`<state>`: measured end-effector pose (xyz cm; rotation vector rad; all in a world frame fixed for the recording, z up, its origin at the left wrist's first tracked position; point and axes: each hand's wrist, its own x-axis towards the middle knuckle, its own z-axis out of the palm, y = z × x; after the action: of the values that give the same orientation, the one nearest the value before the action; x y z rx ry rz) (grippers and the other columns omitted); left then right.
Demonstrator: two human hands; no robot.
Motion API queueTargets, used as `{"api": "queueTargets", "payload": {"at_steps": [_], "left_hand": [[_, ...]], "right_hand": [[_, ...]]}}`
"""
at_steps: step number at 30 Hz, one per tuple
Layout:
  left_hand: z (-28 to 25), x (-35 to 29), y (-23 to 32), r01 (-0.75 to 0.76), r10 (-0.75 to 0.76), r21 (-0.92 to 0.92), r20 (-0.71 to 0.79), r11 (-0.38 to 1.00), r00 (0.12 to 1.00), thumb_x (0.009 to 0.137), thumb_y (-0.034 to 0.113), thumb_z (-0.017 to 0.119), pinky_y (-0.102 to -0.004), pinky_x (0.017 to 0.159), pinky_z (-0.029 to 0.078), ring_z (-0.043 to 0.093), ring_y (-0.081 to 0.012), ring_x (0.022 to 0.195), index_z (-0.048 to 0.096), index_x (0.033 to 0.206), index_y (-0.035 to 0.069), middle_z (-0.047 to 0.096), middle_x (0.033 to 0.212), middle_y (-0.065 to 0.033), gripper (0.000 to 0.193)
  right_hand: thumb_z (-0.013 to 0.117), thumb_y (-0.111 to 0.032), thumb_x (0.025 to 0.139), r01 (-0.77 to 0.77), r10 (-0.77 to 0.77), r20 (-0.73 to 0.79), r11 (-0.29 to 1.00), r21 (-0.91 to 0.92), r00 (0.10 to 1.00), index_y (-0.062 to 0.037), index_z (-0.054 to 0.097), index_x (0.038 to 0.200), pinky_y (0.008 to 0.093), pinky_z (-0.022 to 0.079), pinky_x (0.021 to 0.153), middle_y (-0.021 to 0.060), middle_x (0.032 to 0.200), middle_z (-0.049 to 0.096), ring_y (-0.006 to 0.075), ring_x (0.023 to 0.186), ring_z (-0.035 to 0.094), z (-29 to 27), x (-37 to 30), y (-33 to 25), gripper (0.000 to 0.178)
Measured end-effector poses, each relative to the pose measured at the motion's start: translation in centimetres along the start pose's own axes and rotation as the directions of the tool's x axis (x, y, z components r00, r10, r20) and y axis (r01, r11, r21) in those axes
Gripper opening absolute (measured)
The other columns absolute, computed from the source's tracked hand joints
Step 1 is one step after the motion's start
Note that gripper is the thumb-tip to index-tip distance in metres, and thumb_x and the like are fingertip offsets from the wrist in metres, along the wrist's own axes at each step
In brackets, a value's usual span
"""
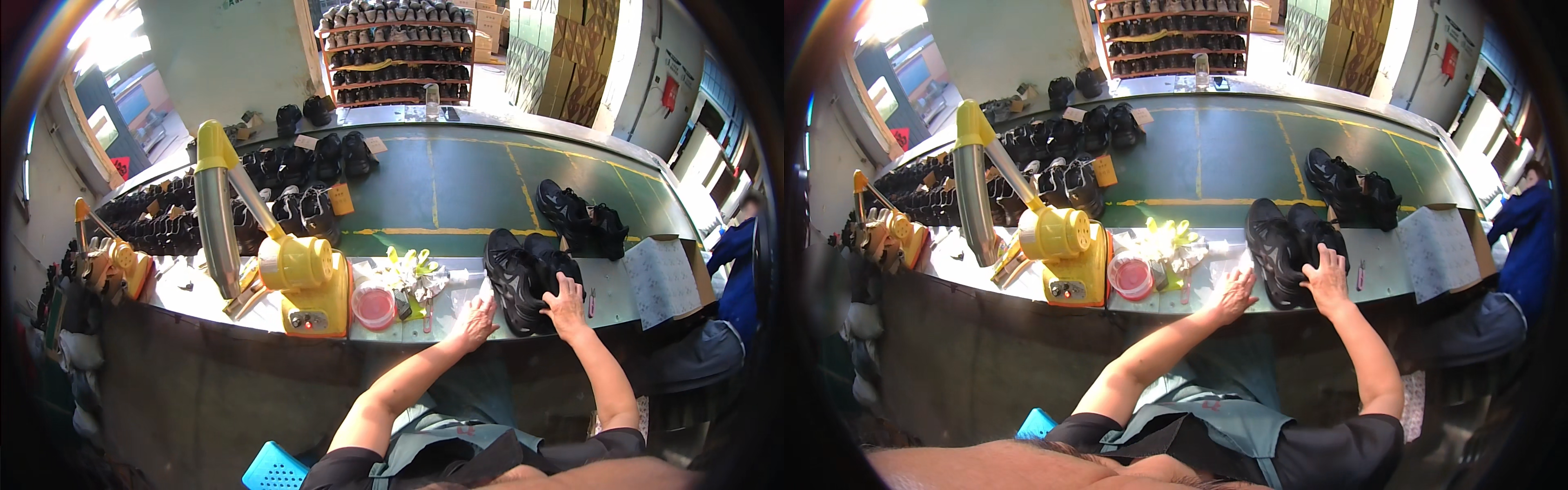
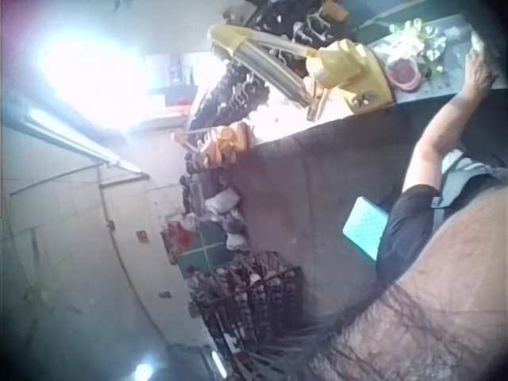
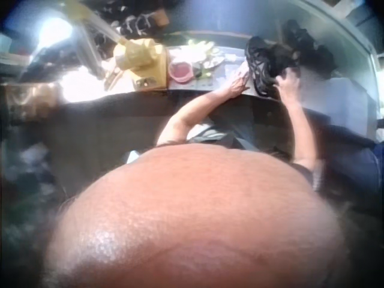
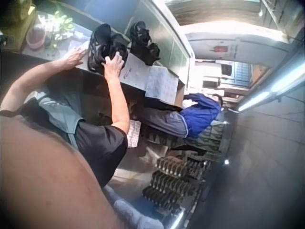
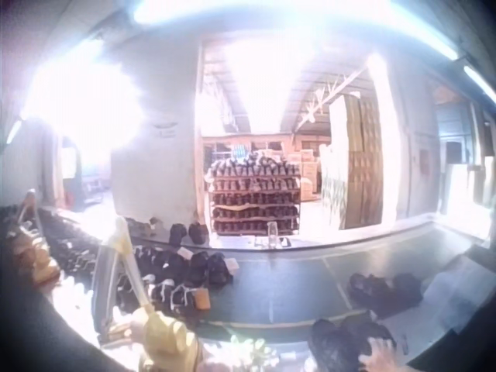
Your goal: The person repeatedly picks up black athletic shoes from a workbench, turns them over to inspect the soles and uppers, and places them back down. The person also uses a small white tool to scrape or clean parts of the shoe surface. The process is repeated for multiple shoes in a factory setting.
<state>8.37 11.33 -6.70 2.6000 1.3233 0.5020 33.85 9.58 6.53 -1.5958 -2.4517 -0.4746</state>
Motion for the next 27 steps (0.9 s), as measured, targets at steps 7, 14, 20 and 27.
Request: {"api": "queueTargets", "payload": {"at_steps": [7, 14, 20, 27], "left_hand": [[-2.2, -3.5, -0.9, 0.125, -0.121, 0.091, -0.043, 0.988, 0.992, 0.096, 0.041, 0.072, -0.0511, 0.100, 0.047, 0.051, -0.0397, 0.132, 0.050, 0.148, 0.002, 0.052, 0.149, -0.0212, 0.068], [-4.0, -7.2, 0.5, 0.032, -0.166, -0.748, -0.105, 0.663, 0.980, 0.093, 0.028, 0.083, -0.0493, 0.120, 0.041, 0.046, -0.0372, 0.147, 0.032, 0.165, 0.011, 0.039, 0.165, -0.0184, 0.090], [-6.0, -13.8, 2.2, -0.042, -0.090, -0.999, -0.045, 0.031, 0.995, 0.080, 0.044, 0.094, -0.0475, 0.128, 0.027, 0.028, -0.0279, 0.159, 0.006, 0.172, 0.014, 0.028, 0.171, -0.0160, 0.131], [-7.1, -25.3, 0.7, -0.092, -0.385, -0.975, -0.007, -0.203, 0.923, 0.088, 0.027, 0.081, -0.0426, 0.122, 0.035, 0.046, -0.0224, 0.146, 0.007, 0.172, 0.022, 0.041, 0.162, -0.0091, 0.112]], "right_hand": [[0.091, -0.014, 0.066, 0.182, -0.148, -0.163, 0.958, 0.221, 0.975, -0.0084, 0.071, 0.091, 0.0503, 0.040, 0.109, 0.0064, 0.130, 0.065, 0.0298, 0.135, 0.052, -2.8, -0.9, -3.0, 0.032], [0.084, -0.012, 0.084, 0.150, 0.007, -0.215, 0.695, 0.703, 0.977, -0.0020, 0.071, 0.097, 0.0353, 0.049, 0.084, 0.0057, 0.096, 0.070, 0.0237, 0.092, 0.066, -10.2, 0.5, -4.8, 0.021], [0.074, -0.018, 0.103, -0.178, 0.175, 0.172, 0.017, 0.984, 0.969, 0.0043, 0.072, 0.103, 0.0227, 0.048, 0.075, -0.0013, 0.091, 0.069, 0.0050, 0.084, 0.057, -15.0, 0.3, -10.6, 0.022], [0.071, -0.017, 0.104, -0.438, -0.135, 0.470, -0.643, 0.628, 0.872, 0.0019, 0.073, 0.113, 0.0204, 0.050, 0.072, -0.0004, 0.100, 0.074, 0.0060, 0.084, 0.065, -11.0, 4.2, -19.7, 0.021]]}}
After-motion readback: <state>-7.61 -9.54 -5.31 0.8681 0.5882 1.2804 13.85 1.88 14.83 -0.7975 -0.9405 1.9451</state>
